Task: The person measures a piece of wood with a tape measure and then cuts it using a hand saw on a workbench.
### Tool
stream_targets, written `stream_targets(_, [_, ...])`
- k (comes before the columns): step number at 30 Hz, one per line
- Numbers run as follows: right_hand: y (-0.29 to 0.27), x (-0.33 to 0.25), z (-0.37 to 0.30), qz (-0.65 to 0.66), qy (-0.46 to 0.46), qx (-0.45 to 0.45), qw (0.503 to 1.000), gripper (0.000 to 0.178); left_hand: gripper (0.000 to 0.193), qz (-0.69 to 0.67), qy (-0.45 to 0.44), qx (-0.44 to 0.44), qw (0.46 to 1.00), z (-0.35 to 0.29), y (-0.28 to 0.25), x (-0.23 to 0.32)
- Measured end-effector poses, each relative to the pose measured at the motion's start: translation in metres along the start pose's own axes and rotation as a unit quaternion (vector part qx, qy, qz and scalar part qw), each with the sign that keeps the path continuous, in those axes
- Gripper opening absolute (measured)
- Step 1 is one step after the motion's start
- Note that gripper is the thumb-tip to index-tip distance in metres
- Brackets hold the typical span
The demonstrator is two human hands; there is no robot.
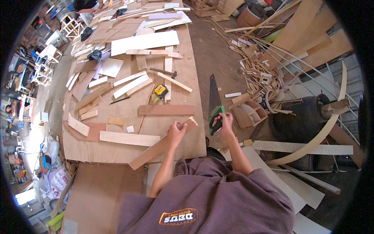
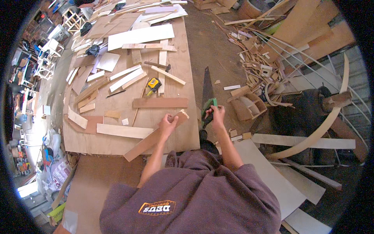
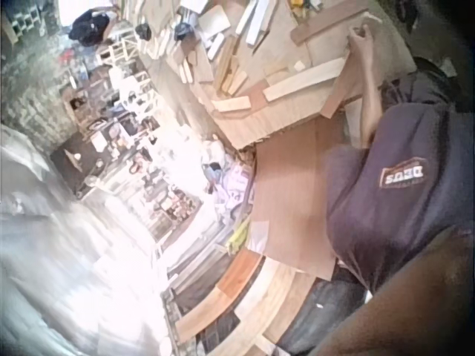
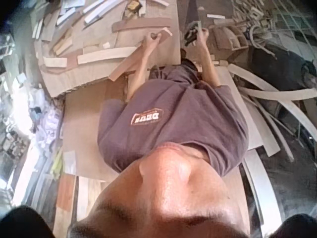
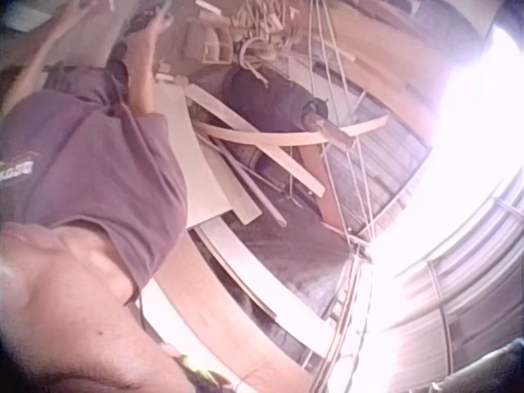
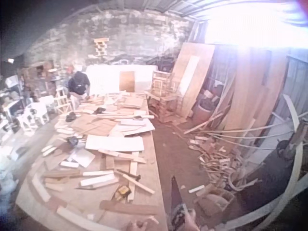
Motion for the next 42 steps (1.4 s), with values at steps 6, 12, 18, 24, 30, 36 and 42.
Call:
stream_targets(6, [-0.065,-0.049,-0.040,-0.147,-0.132,0.057,0.979,0.023,0.045,0.060,0.047,-0.118,0.990,0.029,0.089,0.041])
stream_targets(12, [-0.097,-0.040,-0.027,-0.192,-0.122,0.078,0.971,0.025,0.052,0.200,0.071,-0.073,0.974,0.078,0.131,0.024])
stream_targets(18, [-0.109,-0.019,-0.011,-0.132,-0.062,0.052,0.988,0.027,0.058,0.185,0.105,-0.045,0.976,0.118,0.096,0.030])
stream_targets(24, [-0.095,-0.025,-0.016,-0.176,-0.072,0.004,0.982,0.027,0.053,0.232,0.103,-0.131,0.958,0.088,0.129,0.048])
stream_targets(30, [-0.075,-0.043,-0.034,-0.146,-0.047,-0.039,0.987,0.029,0.040,0.179,0.094,-0.039,0.979,0.085,0.152,0.063])
stream_targets(36, [-0.054,-0.036,-0.047,-0.134,-0.016,-0.087,0.987,0.033,0.035,0.218,0.083,-0.032,0.972,0.087,0.149,0.064])
stream_targets(42, [-0.033,-0.028,-0.069,-0.225,-0.048,-0.102,0.968,0.041,0.069,0.301,0.186,0.045,0.934,0.083,0.153,0.041])
Point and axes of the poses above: each hand's wrist, its own z-axis towards the middle knuckle, its own y-axis out of the palm, x = y × z, the point moved 4 cm from there along z, towards the middle knuckle, and after that the axes turned 9 degrees about y, right-handed, at the moved point
